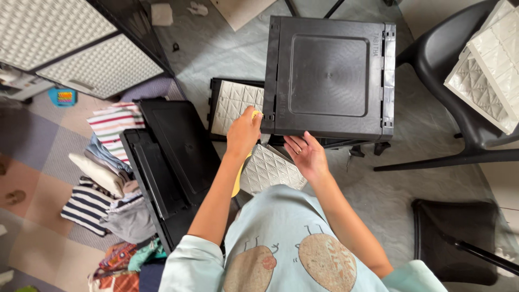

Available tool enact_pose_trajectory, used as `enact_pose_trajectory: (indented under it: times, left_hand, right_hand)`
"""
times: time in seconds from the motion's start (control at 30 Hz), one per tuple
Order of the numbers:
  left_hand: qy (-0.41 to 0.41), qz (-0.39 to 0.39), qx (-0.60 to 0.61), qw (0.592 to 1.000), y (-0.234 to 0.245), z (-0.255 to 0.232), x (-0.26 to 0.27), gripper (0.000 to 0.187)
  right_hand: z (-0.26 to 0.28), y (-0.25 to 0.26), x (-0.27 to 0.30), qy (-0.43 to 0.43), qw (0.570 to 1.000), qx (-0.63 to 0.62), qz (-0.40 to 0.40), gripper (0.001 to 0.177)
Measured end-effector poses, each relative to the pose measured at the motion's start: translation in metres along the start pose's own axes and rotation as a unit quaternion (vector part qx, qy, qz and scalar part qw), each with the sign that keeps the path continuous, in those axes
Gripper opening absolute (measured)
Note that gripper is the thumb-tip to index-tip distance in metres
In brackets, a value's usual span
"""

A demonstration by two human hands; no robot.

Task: The person assembles black plastic storage crates by inserting white quilted liners and using a yellow comb to pry open and close the crate latches. The person handles multiple crates, stacking them as they complete each unit.

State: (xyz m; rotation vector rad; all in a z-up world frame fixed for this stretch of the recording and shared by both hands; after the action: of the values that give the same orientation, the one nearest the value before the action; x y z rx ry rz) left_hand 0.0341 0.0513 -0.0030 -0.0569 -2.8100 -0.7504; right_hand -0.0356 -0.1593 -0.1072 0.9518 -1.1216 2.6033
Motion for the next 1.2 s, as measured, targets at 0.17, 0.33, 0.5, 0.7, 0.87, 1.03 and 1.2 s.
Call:
enact_pose_trajectory:
  times: [0.17,0.33,0.5,0.7,0.87,1.03,1.2]
  left_hand:
    - [0.001,0.028,0.124,0.992,0.003,0.011,-0.004,0.023]
    - [-0.031,0.062,0.194,0.979,0.008,0.028,-0.017,0.023]
    - [-0.021,0.102,0.247,0.963,0.011,0.054,-0.022,0.024]
    - [-0.017,0.084,0.258,0.962,0.017,0.046,-0.041,0.025]
    - [-0.021,0.054,0.164,0.985,0.02,0.0,-0.07,0.029]
    - [0.035,0.107,0.065,0.992,0.019,-0.028,-0.108,0.041]
    - [0.008,0.171,-0.012,0.985,0.008,-0.021,-0.157,0.038]
  right_hand:
    - [0.007,-0.006,0.017,-0.02,0.997,0.078,-0.014,0.044]
    - [0.008,-0.014,0.023,-0.011,0.978,0.205,0.028,0.046]
    - [0.018,-0.032,0.023,0.054,0.913,0.4,-0.06,0.03]
    - [0.059,-0.066,0.0,0.182,0.886,0.422,-0.057,0.019]
    - [0.135,-0.107,-0.056,0.328,0.781,0.53,-0.045,0.014]
    - [0.201,-0.179,-0.161,0.458,0.568,0.683,-0.026,0.034]
    - [0.209,-0.187,-0.254,0.411,0.426,0.806,-0.004,0.049]
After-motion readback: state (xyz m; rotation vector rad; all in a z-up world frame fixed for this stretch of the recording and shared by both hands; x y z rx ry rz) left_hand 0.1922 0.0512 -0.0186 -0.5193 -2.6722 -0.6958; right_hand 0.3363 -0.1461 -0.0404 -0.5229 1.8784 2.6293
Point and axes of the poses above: each hand's wrist, its own x-axis away from the middle knuckle, its own y-axis out of the back of the hand, z = x × y, the point moved 5 cm from there along -x, towards the middle knuckle, and after that the axes turned 11 degrees about x, right-handed, at the moved point
